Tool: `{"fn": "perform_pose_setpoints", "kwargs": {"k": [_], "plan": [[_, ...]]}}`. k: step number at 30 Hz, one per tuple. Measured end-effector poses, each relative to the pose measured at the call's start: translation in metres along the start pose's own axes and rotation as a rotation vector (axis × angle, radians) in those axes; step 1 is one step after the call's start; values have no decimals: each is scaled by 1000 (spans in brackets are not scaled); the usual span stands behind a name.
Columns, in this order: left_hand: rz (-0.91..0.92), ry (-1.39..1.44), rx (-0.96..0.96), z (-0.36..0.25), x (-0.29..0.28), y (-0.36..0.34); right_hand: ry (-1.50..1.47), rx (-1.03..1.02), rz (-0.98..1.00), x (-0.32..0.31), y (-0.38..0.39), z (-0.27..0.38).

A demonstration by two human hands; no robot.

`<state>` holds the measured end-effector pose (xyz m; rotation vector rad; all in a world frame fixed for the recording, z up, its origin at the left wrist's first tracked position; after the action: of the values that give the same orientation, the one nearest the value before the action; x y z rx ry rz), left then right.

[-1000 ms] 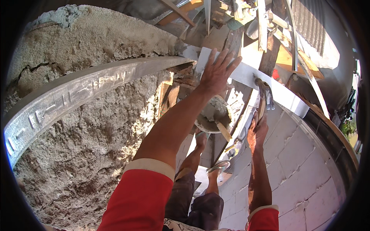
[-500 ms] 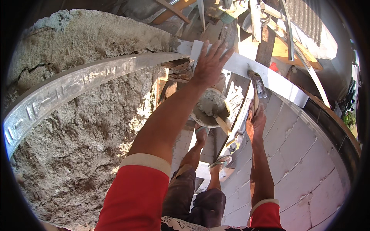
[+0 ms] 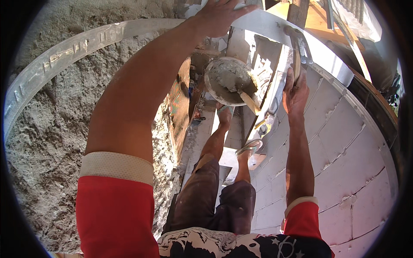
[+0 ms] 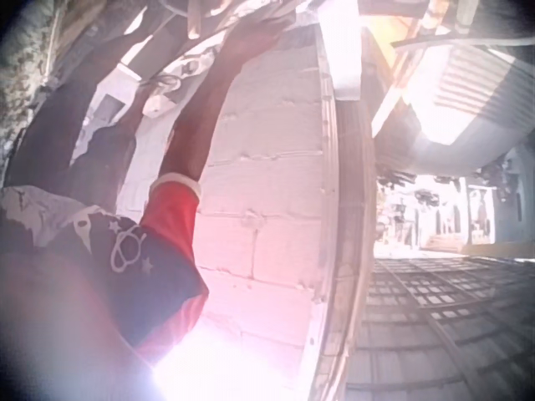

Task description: The person scoops plaster from a bucket using a trowel and applies it to a white rectangular board. They smooth the surface, measure the board with a tape measure, and continue applying plaster to different sections.

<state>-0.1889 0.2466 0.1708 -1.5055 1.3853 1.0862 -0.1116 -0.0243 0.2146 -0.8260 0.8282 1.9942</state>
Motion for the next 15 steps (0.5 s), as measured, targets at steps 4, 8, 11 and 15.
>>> {"fn": "perform_pose_setpoints", "kwargs": {"k": [4, 8, 11, 15], "plan": [[-65, -139, -50, -6, -5, -1, 6, -64, -20, 18, -2, -15], [19, 6, -156, -3, -16, 0, -68, -13, 24, 12, 7, -5], [-73, -54, -253, -19, -8, -8, 16, -49, 31, 32, 5, -60], [-319, -180, -422, -33, -2, -8, -44, -75, 62, 23, 3, -21]]}}
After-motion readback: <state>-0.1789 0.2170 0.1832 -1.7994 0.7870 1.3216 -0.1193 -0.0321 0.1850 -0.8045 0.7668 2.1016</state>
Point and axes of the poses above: each hand's wrist, its own y-axis away from the middle knuckle, its own x-axis out of the palm, z = x × y, the point moved 9 cm from there along -y, towards the middle knuckle, and after that the axes turned 8 degrees about -z, right-handed, at the moved point
